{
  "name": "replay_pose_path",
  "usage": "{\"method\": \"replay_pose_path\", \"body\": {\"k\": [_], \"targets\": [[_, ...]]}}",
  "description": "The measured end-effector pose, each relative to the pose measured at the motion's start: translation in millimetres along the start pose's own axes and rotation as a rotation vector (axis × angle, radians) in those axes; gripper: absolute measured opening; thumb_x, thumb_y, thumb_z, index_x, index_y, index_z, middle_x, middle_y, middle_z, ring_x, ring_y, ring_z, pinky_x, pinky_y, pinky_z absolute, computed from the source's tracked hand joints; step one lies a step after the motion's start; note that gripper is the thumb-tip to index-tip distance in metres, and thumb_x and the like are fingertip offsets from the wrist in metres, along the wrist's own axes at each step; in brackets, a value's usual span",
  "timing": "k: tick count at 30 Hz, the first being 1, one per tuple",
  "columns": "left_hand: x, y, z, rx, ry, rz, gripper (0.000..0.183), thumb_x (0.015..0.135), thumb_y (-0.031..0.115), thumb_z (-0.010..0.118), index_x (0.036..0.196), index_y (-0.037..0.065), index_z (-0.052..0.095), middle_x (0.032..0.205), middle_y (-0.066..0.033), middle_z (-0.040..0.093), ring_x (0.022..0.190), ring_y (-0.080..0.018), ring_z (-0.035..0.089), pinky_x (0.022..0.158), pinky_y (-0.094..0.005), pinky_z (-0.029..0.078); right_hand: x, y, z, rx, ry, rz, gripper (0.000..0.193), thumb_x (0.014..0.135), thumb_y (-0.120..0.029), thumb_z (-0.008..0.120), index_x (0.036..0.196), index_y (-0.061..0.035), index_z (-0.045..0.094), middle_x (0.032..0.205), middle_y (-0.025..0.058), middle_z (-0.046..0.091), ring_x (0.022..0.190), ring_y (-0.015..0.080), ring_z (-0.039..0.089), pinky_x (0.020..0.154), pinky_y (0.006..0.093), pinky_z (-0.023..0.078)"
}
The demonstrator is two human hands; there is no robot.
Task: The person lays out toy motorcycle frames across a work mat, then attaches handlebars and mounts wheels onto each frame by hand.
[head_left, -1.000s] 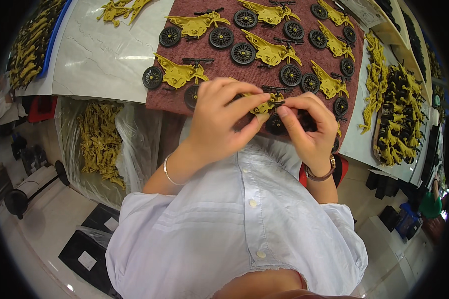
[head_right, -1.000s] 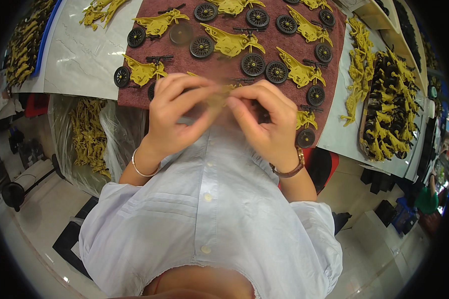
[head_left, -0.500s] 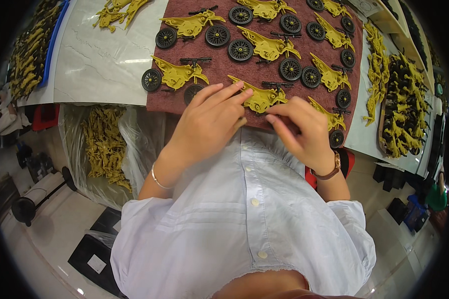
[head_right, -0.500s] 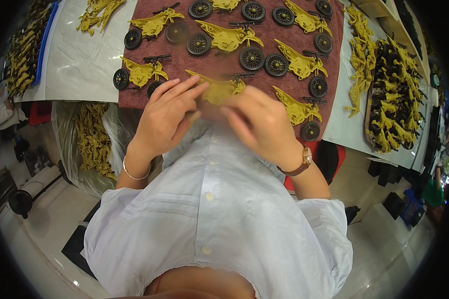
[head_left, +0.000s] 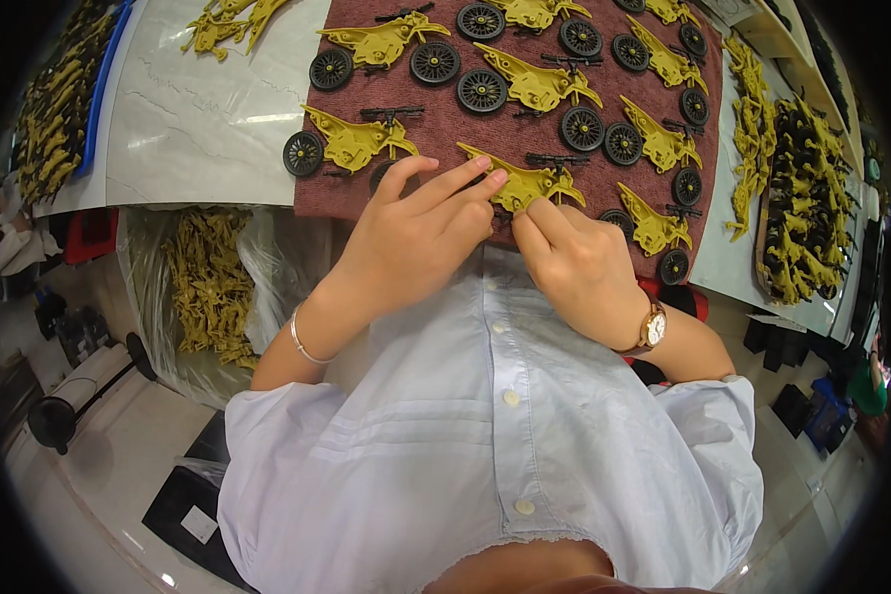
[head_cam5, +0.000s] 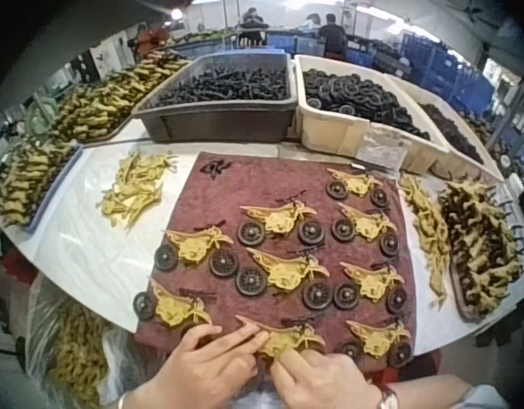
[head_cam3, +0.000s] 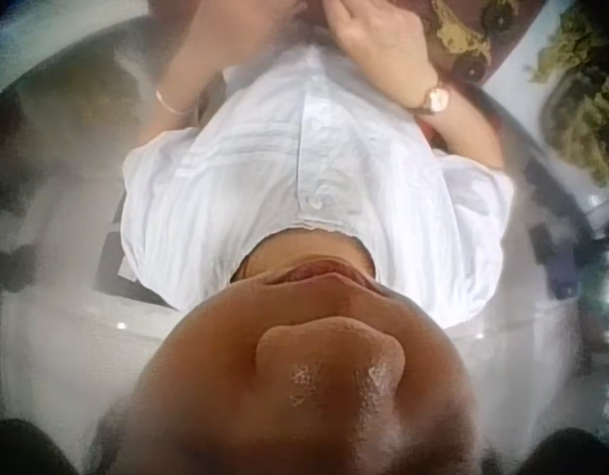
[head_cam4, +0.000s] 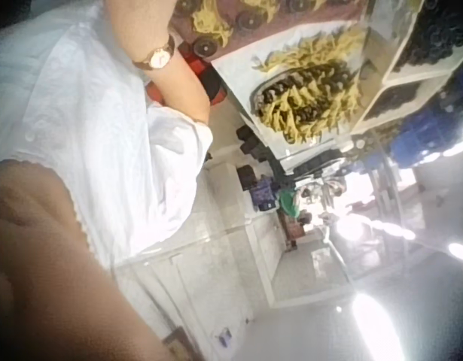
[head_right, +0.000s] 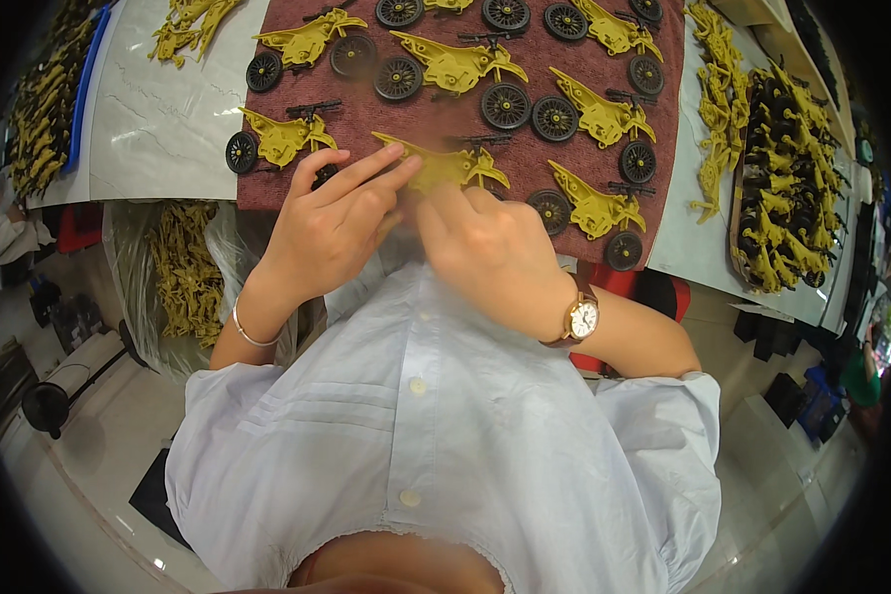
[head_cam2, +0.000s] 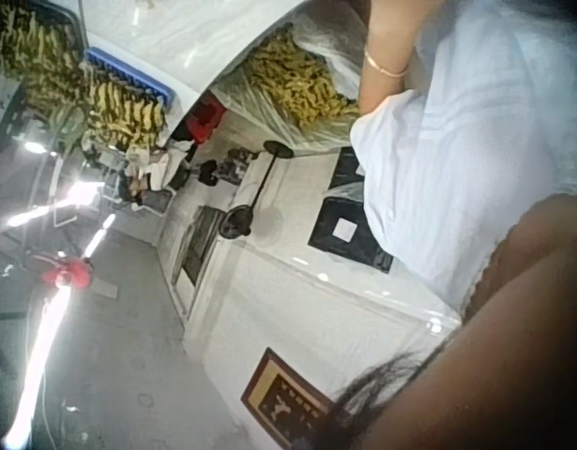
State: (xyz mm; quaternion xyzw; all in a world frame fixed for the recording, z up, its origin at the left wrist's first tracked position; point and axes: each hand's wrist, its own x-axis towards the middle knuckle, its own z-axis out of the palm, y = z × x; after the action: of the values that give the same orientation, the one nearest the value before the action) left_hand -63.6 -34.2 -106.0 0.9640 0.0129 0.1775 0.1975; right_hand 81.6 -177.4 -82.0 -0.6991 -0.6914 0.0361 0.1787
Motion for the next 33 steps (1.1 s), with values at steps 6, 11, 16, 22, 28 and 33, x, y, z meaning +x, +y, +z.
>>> {"method": "replay_pose_path", "body": {"k": [6,11,16,22,28,33], "targets": [[5,4,-1,-0.247,0.169,-0.046,0.020,0.076,0.004,0.073,0.090,0.005,0.059,0.109,-0.0093,0.068,0.105,-0.0245,0.064,0.089,-0.0418,0.046,-17,16,-4,0.210,0.107,0.036,0.021,0.073,-0.008,0.071,0.092,-0.0020,0.064,0.071,0.0044,0.053,0.057,0.0161,0.057,0.046,0.0293,0.046],[22,23,8,-0.396,0.291,-0.024,0.037,0.069,0.000,0.074,0.104,0.000,0.064,0.083,-0.0097,0.064,0.077,-0.0263,0.064,0.067,-0.0364,0.052,-30,14,-41,0.477,0.266,0.166,0.031,0.068,-0.004,0.080,0.097,0.0005,0.069,0.068,0.0056,0.055,0.052,0.0171,0.052,0.046,0.0284,0.041],[44,52,15,-0.461,0.147,-0.086,0.034,0.065,-0.001,0.078,0.097,0.000,0.064,0.090,-0.0099,0.068,0.079,-0.0253,0.067,0.067,-0.0338,0.054,-54,17,-35,0.381,0.317,0.117,0.033,0.065,-0.003,0.079,0.097,0.0012,0.070,0.068,0.0046,0.054,0.053,0.0163,0.053,0.044,0.0282,0.040],[67,62,33,-0.611,0.085,-0.026,0.027,0.067,-0.002,0.078,0.090,0.002,0.064,0.084,-0.0084,0.068,0.077,-0.0247,0.067,0.067,-0.0342,0.053,-79,30,-38,0.433,0.321,0.262,0.022,0.070,0.000,0.077,0.090,0.0002,0.068,0.070,0.0063,0.059,0.052,0.0154,0.054,0.044,0.0268,0.041],[77,74,47,-0.613,0.069,-0.006,0.028,0.066,-0.004,0.077,0.091,0.003,0.065,0.085,-0.0085,0.068,0.077,-0.0253,0.067,0.068,-0.0340,0.053,-99,40,-40,0.434,0.329,0.372,0.020,0.071,0.002,0.075,0.090,-0.0002,0.068,0.071,0.0068,0.061,0.052,0.0156,0.055,0.045,0.0269,0.043],[86,78,57,-0.409,0.049,0.093,0.030,0.067,0.002,0.076,0.095,0.002,0.066,0.100,-0.0098,0.067,0.093,-0.0274,0.064,0.081,-0.0392,0.050,-115,54,-36,0.313,0.299,0.307,0.021,0.071,0.002,0.074,0.092,-0.0009,0.069,0.070,0.0061,0.059,0.053,0.0172,0.056,0.046,0.0284,0.044]]}}
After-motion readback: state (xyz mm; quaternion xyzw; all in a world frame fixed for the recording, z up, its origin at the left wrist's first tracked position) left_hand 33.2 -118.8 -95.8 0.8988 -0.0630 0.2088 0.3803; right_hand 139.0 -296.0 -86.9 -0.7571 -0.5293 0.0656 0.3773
